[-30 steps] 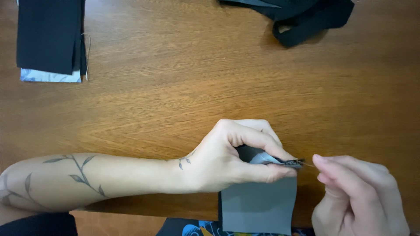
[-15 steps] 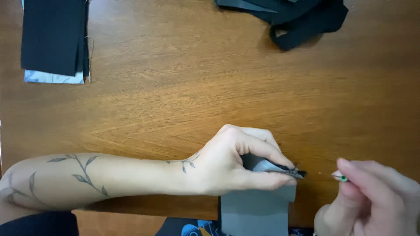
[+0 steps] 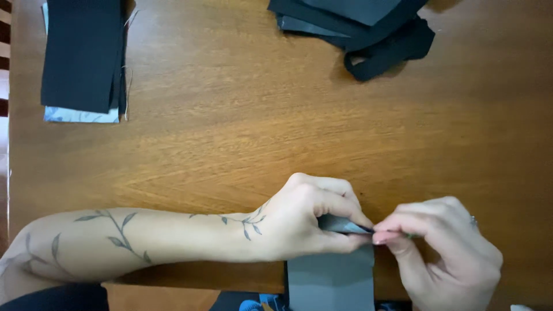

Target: Preparing fabric pieces by aligning them and using a seam ripper to remove threads

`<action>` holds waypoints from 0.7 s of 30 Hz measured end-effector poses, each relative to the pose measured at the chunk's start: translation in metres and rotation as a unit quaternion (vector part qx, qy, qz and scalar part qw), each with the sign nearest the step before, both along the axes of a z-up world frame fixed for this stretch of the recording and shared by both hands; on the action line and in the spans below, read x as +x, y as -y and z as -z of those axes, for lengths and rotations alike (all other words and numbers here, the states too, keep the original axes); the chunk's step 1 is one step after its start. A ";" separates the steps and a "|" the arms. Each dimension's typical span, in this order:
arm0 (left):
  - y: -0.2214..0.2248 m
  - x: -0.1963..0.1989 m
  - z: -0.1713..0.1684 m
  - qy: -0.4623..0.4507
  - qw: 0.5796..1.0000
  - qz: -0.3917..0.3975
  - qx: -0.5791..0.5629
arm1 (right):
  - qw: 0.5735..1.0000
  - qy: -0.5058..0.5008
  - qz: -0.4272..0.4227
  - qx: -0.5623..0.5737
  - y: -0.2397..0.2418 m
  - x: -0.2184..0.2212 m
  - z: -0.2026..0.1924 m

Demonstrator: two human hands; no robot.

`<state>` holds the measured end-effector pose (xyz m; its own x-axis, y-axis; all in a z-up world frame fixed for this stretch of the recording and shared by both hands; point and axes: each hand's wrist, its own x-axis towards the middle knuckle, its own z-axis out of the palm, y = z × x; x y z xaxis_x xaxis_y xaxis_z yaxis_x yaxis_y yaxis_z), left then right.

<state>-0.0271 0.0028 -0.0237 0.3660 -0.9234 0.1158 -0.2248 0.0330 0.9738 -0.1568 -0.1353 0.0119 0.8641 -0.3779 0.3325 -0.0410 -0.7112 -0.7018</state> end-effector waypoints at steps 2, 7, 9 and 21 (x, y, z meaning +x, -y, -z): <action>0.000 -0.001 0.000 0.012 1.000 0.003 -0.016 | 1.000 -0.005 0.003 -0.018 0.000 -0.005 0.006; 0.002 0.001 -0.006 0.013 1.000 0.000 -0.018 | 0.993 0.062 0.099 -0.024 0.010 -0.017 0.019; 0.002 0.002 -0.010 0.002 1.000 0.007 -0.013 | 0.993 0.065 0.098 0.018 0.009 -0.017 0.020; 0.003 0.002 -0.010 0.006 1.000 0.008 0.000 | 0.893 0.003 -0.027 0.449 0.060 -0.027 0.008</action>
<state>-0.0246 0.0000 -0.0133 0.3501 -0.9289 0.1205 -0.2366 0.0368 0.9709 -0.1841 -0.1952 0.0042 0.8880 -0.4531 -0.0786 -0.0176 0.1373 -0.9904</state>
